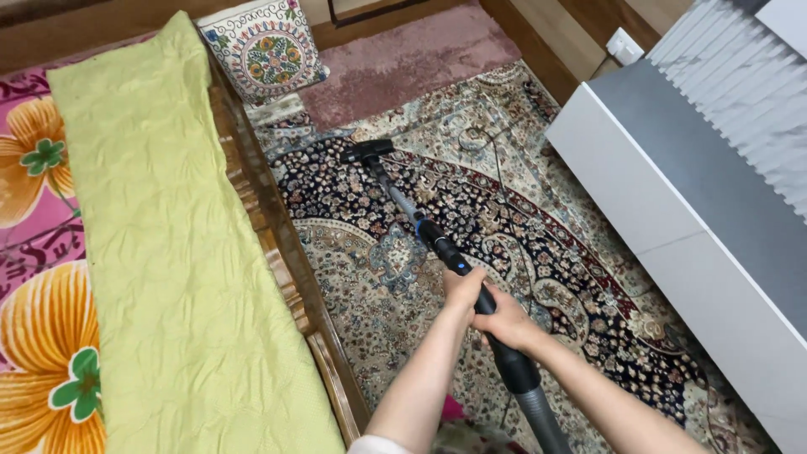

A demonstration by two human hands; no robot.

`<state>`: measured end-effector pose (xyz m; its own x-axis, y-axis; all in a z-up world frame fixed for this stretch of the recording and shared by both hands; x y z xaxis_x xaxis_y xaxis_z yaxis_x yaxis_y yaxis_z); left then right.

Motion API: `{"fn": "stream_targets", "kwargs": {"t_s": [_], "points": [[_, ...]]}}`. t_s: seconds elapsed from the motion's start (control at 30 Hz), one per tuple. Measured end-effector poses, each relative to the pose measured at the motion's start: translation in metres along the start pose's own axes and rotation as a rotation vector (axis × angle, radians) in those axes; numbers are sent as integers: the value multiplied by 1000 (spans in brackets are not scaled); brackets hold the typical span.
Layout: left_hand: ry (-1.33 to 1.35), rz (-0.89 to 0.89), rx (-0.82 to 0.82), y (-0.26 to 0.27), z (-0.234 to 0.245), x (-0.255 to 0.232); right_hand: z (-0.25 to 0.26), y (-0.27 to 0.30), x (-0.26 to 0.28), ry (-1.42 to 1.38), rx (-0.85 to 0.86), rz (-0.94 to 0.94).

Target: Vacuuming a large patterned rug in a bedroom.

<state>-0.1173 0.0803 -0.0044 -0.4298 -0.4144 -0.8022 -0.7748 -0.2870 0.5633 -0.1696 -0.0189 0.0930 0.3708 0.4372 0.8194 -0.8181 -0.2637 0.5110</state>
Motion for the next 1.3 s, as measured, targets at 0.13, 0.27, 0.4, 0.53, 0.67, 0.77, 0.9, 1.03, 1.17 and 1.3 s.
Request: {"fn": "stream_targets", "kwargs": {"t_s": [0.13,0.27,0.4,0.53,0.67,0.77,0.9,1.03,1.17,1.3], "points": [[-76,-34,-63,-59,-14,-12,19,-35,37,31,-8,-61],[-88,4,-86,-92,-5,-43,8,-79,55,-26,57,-38],[-186,-4,-103,-113,24,-36,-22,-95,47,-99,111,52],[-81,-24,-162,-88,51,-30,-38,-67,66,-33,110,132],[60,21,-130,-42,58,-19,-43,-30,53,13,131,78],[130,46,-91,-3,54,-12,-45,18,59,19,192,35],[130,15,-206,73,64,-24,-47,74,52,-42,265,-65],[167,123,-138,113,53,-17,-42,117,74,-10,311,9],[367,193,-92,132,51,-21,-47,118,64,53,326,-45],[327,197,-93,134,54,-47,-43,111,77,167,228,-104]]}}
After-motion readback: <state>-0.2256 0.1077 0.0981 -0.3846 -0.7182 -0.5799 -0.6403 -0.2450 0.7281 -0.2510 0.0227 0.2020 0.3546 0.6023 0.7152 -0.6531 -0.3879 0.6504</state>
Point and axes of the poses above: each hand's wrist, its own y-axis away from the middle knuckle, its own z-axis out of the back of the hand, x = y × z, the point moved 9 cm from there along -y, towards the middle knuckle, and after that the axes turned 1 degree about y, right-handed, at the moved point
